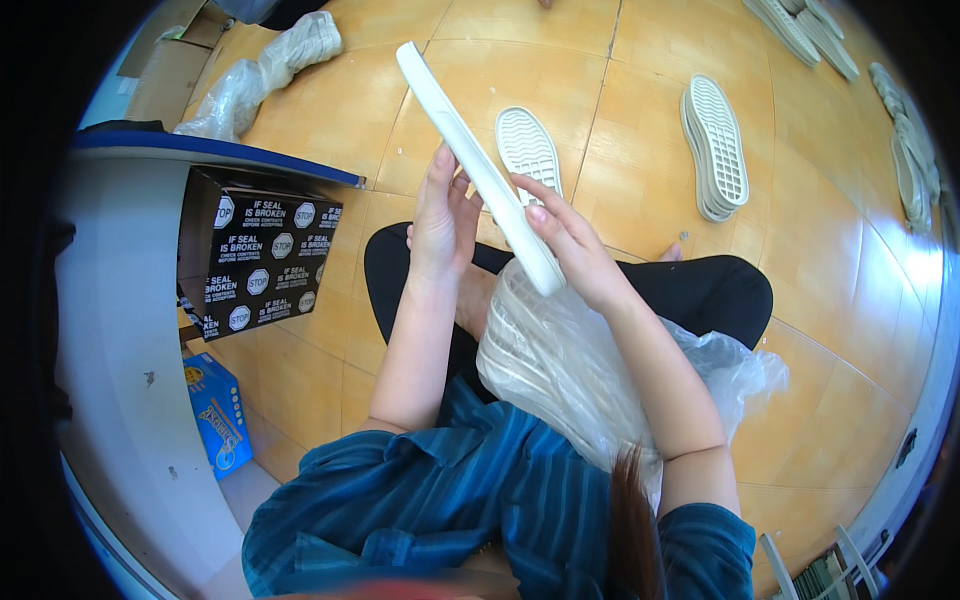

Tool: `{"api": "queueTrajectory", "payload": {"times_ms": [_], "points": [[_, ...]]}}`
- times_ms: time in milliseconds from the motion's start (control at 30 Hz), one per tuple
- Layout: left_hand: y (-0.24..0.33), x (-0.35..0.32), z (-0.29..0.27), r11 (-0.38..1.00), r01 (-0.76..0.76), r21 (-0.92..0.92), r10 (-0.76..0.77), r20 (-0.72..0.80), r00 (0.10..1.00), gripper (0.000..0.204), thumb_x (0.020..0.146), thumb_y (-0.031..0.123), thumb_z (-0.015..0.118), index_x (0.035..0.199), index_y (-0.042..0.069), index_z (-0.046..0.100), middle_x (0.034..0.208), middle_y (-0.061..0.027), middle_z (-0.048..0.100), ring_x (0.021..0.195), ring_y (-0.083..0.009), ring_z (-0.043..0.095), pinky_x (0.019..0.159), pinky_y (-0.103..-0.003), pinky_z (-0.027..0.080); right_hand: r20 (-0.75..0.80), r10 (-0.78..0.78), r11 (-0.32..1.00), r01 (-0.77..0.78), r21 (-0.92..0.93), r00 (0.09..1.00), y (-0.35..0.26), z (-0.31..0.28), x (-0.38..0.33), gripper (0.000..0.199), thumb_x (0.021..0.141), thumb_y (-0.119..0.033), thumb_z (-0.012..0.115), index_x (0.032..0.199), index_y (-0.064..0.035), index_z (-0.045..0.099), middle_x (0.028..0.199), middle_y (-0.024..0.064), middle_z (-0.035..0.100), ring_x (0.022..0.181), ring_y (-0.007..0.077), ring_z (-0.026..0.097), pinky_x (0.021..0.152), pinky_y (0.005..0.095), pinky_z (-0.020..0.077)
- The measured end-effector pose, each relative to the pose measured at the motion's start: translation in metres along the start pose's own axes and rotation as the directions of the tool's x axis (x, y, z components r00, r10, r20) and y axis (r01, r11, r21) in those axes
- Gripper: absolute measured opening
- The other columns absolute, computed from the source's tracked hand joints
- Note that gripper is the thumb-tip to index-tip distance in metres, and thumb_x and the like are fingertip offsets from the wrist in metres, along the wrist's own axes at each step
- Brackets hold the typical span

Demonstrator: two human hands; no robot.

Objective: The person sits on the floor and packs white shoe insoles into clear plastic bags. They handle the insoles one by one, placing them into the bags and then tying the bags shut. Other people are visible in the background performing similar tasks.

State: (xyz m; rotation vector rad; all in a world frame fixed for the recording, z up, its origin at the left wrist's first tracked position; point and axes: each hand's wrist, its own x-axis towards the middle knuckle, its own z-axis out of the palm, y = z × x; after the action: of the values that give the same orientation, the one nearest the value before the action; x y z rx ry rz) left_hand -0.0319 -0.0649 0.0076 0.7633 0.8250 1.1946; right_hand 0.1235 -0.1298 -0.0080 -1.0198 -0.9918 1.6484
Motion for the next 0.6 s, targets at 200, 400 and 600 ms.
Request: {"api": "queueTrajectory", "payload": {"times_ms": [200, 400, 600], "points": [[-0.008, 0.0, -0.001, 0.98, 0.031, 0.196, -0.028, -0.019, 0.999, 0.066, 0.095, 0.05, 0.058, 0.142, 0.007, 0.039, 0.124, -0.0056, 0.052, 0.119, -0.0204, 0.048, 0.104, -0.042, 0.039, -0.018, 0.113, 0.994, -0.113, -0.007, 0.993, 0.003, -0.006, 0.003, 0.063, 0.104, -0.048, 0.037, 0.142, 0.0016, 0.042, 0.115, 0.0143, 0.063, 0.1, 0.0172, 0.061, 0.09, 0.0307, 0.0484], [-0.018, 0.005, -0.01, 0.942, 0.264, -0.208, -0.276, -0.03, 0.961, 0.077, 0.094, 0.051, 0.058, 0.148, 0.005, 0.029, 0.134, -0.0148, 0.048, 0.13, -0.028, 0.045, 0.11, -0.049, 0.035, -0.101, 0.203, 0.963, -0.18, 0.199, 0.974, -0.007, -0.006, 0.001, 0.059, 0.105, -0.047, 0.034, 0.138, 0.0001, 0.046, 0.113, 0.0112, 0.064, 0.094, 0.0157, 0.061, 0.086, 0.0307, 0.0491], [-0.034, 0.007, -0.02, 0.573, 0.496, -0.653, -0.676, -0.034, 0.736, 0.083, 0.094, 0.06, 0.052, 0.145, 0.004, 0.018, 0.146, -0.0265, 0.028, 0.136, -0.0454, 0.033, 0.114, -0.058, 0.028, -0.061, 0.143, 0.951, -0.121, 0.284, 0.988, -0.008, -0.008, 0.003, 0.054, 0.103, -0.044, 0.043, 0.133, 0.0006, 0.044, 0.108, 0.0143, 0.064, 0.095, 0.0183, 0.062, 0.084, 0.0322, 0.0508]]}}
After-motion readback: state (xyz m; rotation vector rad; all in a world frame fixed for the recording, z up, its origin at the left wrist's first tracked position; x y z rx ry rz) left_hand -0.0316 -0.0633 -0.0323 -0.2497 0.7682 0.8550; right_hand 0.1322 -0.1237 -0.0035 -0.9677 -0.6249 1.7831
